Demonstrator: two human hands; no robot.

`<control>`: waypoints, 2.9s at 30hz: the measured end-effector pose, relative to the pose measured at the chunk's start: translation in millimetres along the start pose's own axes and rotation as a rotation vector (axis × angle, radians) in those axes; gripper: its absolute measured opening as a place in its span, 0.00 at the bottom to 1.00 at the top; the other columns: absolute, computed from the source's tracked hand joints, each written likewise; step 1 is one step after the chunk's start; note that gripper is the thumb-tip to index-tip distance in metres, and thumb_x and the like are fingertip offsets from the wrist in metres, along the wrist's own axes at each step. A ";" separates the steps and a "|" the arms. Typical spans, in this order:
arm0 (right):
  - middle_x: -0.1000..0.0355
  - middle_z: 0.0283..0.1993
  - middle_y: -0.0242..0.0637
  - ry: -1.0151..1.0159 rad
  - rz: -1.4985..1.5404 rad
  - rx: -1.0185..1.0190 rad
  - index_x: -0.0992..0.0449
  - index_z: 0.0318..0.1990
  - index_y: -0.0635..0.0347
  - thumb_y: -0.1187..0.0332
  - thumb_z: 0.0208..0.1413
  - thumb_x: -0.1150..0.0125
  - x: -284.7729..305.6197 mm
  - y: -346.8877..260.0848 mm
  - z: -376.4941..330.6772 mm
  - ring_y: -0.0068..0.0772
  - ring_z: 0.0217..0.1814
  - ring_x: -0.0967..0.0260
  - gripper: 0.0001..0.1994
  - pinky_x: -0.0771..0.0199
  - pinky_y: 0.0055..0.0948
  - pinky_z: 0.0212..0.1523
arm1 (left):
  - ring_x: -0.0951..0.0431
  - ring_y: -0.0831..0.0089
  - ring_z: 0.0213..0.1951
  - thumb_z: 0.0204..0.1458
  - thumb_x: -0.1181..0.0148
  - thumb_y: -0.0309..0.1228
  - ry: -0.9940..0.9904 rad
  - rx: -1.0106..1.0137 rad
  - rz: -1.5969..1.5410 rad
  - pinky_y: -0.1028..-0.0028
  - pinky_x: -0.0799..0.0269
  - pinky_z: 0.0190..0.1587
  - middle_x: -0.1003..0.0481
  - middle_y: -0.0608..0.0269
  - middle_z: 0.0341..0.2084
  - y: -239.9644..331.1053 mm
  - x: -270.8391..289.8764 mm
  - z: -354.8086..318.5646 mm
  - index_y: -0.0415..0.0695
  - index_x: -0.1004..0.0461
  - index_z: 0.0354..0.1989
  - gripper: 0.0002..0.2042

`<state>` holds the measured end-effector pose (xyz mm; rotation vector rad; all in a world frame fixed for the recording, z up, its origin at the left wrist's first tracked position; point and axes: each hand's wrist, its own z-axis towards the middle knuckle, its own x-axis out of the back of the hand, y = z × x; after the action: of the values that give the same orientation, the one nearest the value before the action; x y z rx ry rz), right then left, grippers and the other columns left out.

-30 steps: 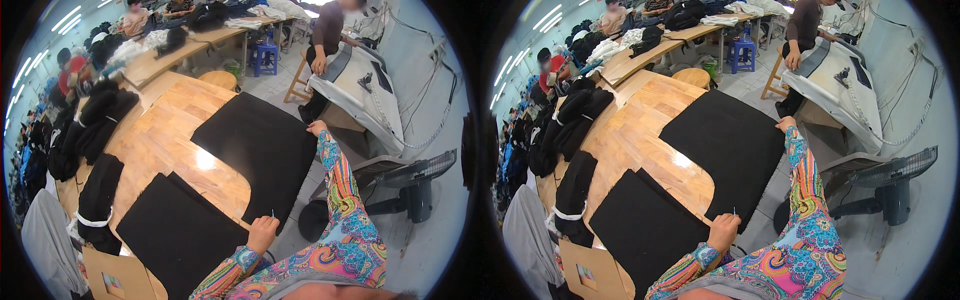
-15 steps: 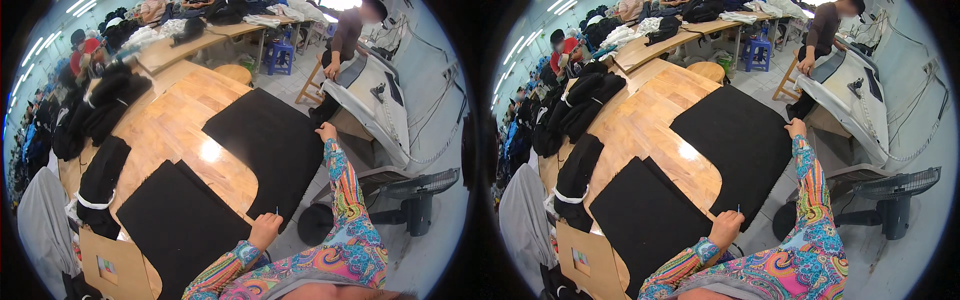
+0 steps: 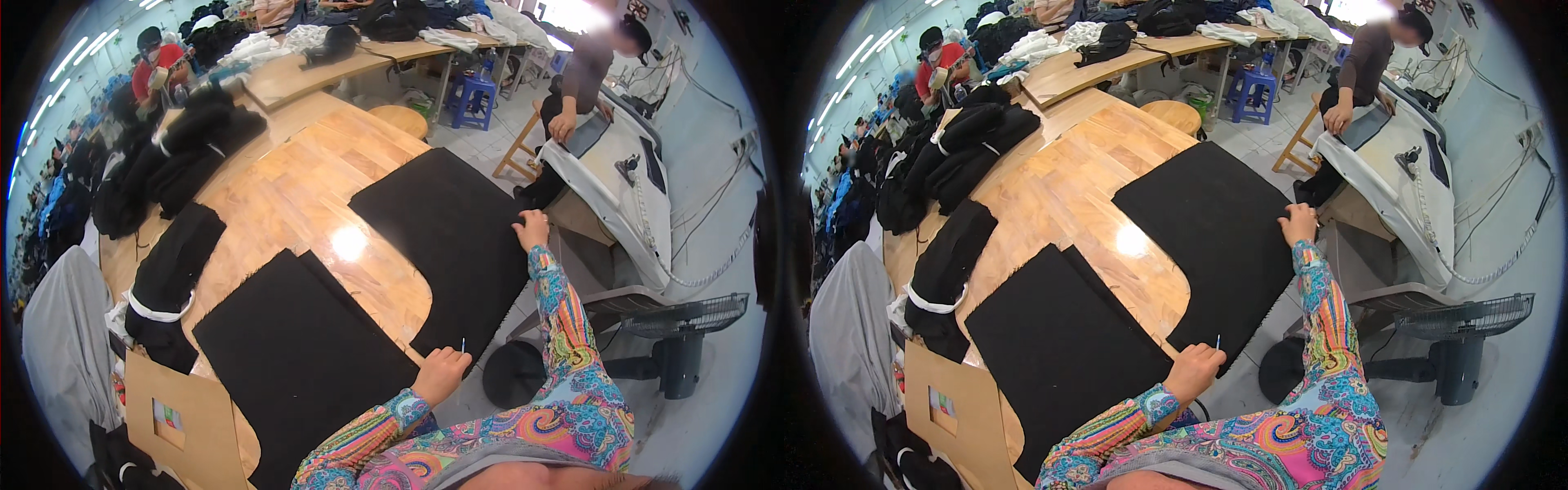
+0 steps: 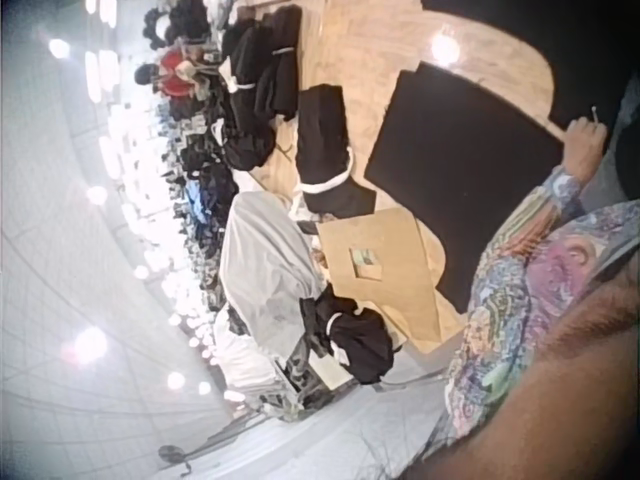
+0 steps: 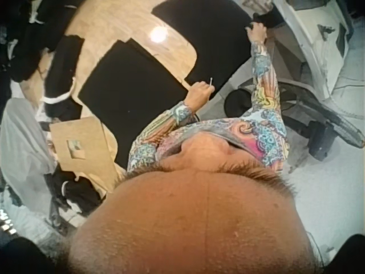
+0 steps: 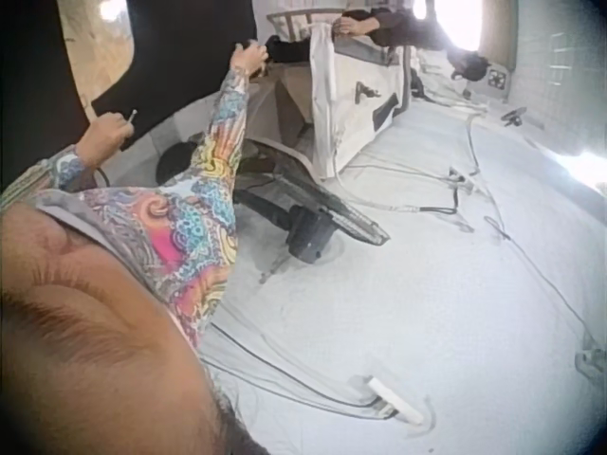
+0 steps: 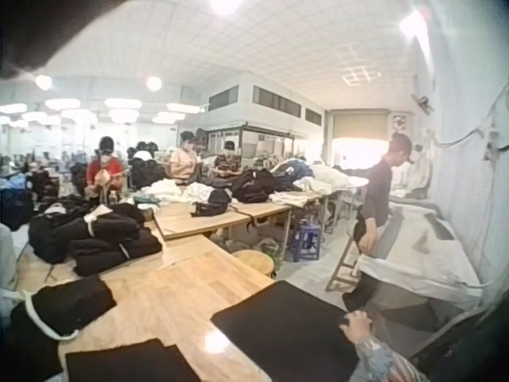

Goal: The person uses a cardboard template to mark shapes onto black fabric. They place the template on the fabric, trace the outline with a white marking tool, and then remove the template to reveal the marked shape. This process is repeated multiple times on different sections of the fabric.

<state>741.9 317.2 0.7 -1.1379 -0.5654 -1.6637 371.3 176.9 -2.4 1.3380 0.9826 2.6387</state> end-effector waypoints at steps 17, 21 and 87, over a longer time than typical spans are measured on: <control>0.33 0.44 0.34 -0.153 0.101 0.341 0.22 0.36 0.52 0.56 0.42 0.33 -10.6 -108.1 -15.1 0.41 0.49 0.37 0.15 0.34 0.43 0.48 | 0.24 0.64 0.32 0.46 0.36 0.26 0.625 0.825 0.013 0.70 0.28 0.35 0.24 0.54 0.33 -19.0 175.2 -151.1 0.40 0.28 0.27 0.06; 0.29 0.43 0.39 -0.157 0.767 0.531 0.23 0.35 0.58 0.68 0.42 0.33 72.4 -221.3 -66.9 0.42 0.48 0.34 0.11 0.34 0.36 0.49 | 0.25 0.60 0.37 0.50 0.40 0.25 0.695 1.058 0.122 0.69 0.30 0.40 0.26 0.51 0.36 3.2 207.9 -232.8 0.38 0.30 0.32 0.06; 0.39 0.53 0.40 -0.524 0.768 0.847 0.31 0.48 0.61 0.56 0.46 0.36 99.2 -478.9 -336.5 0.43 0.56 0.44 0.25 0.45 0.40 0.55 | 0.29 0.72 0.39 0.58 0.48 0.26 1.592 1.069 0.356 0.73 0.29 0.43 0.32 0.62 0.36 113.2 372.0 -453.9 0.40 0.37 0.41 0.07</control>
<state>161.9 190.7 9.0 -0.9395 -0.8966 -0.3643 -168.4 -43.0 130.0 -1.3930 2.5278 3.1272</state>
